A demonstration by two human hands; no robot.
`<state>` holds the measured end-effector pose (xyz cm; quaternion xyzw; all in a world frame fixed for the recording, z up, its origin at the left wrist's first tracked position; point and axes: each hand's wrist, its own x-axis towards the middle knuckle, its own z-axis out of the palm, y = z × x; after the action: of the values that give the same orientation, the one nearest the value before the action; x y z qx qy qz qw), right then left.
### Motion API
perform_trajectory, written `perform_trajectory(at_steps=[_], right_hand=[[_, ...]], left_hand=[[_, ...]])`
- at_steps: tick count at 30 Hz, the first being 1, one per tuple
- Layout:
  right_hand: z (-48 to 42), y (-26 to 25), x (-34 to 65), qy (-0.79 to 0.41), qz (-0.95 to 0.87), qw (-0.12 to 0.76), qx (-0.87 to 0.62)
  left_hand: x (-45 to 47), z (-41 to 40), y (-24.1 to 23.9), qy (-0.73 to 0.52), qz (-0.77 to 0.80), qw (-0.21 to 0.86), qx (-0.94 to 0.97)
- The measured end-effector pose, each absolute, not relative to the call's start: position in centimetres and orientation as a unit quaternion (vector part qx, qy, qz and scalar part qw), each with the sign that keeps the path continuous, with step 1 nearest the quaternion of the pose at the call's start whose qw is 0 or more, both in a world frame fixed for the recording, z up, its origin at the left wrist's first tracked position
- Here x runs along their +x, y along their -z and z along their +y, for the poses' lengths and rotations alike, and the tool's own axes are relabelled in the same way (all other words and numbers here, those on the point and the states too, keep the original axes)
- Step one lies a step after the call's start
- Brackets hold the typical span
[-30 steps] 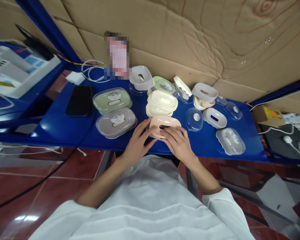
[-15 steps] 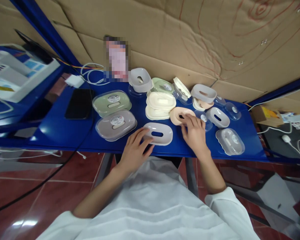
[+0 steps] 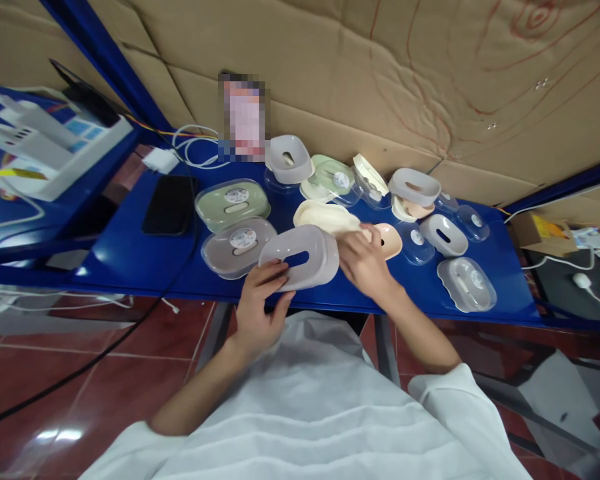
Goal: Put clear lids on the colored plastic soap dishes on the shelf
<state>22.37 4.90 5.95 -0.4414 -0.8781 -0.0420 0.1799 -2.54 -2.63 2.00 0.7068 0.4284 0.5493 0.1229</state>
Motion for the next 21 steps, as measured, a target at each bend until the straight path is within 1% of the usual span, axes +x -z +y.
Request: perform_trajectory(at_steps=[3,6,9,12,14,15,19,21], right_hand=[[0.1,-4.5,22.2,0.039,-0.901,0.151,-0.405],[-2.9,-3.2,22.3,0.015,-0.908,0.158,-0.389],[-4.5,-2.7,23.3,-0.003,-0.901,0.203,-0.383],[-5.4,-2.4,24.6,0.023,-0.875,0.282,-0.392],[-5.5,-2.4,25.1,0.041,-0.86,0.301,-0.41],[-5.3,-2.4,25.2,0.041,-0.861,0.287,-0.418],[-4.1,-2.7,24.5,-0.003,-0.89,0.188,-0.415],[-3.5,-3.0,24.4,-0.021,-0.898,0.18,-0.401]], left_hand=[[-2.3,-2.7,-1.7,-0.522,0.424,0.116,0.73],[-1.8,-2.5,-1.1,-0.468,0.418,0.093,0.773],[-1.6,-2.3,-0.7,-0.421,0.399,0.071,0.811],[-1.7,-2.4,-0.7,-0.377,0.382,0.051,0.842],[-1.9,-2.6,-0.7,-0.351,0.372,0.037,0.858],[-2.0,-2.6,-0.8,-0.342,0.369,0.03,0.864],[-2.4,-2.6,-0.7,-0.312,0.352,0.015,0.882],[-2.6,-2.5,-0.6,-0.304,0.339,0.019,0.89]])
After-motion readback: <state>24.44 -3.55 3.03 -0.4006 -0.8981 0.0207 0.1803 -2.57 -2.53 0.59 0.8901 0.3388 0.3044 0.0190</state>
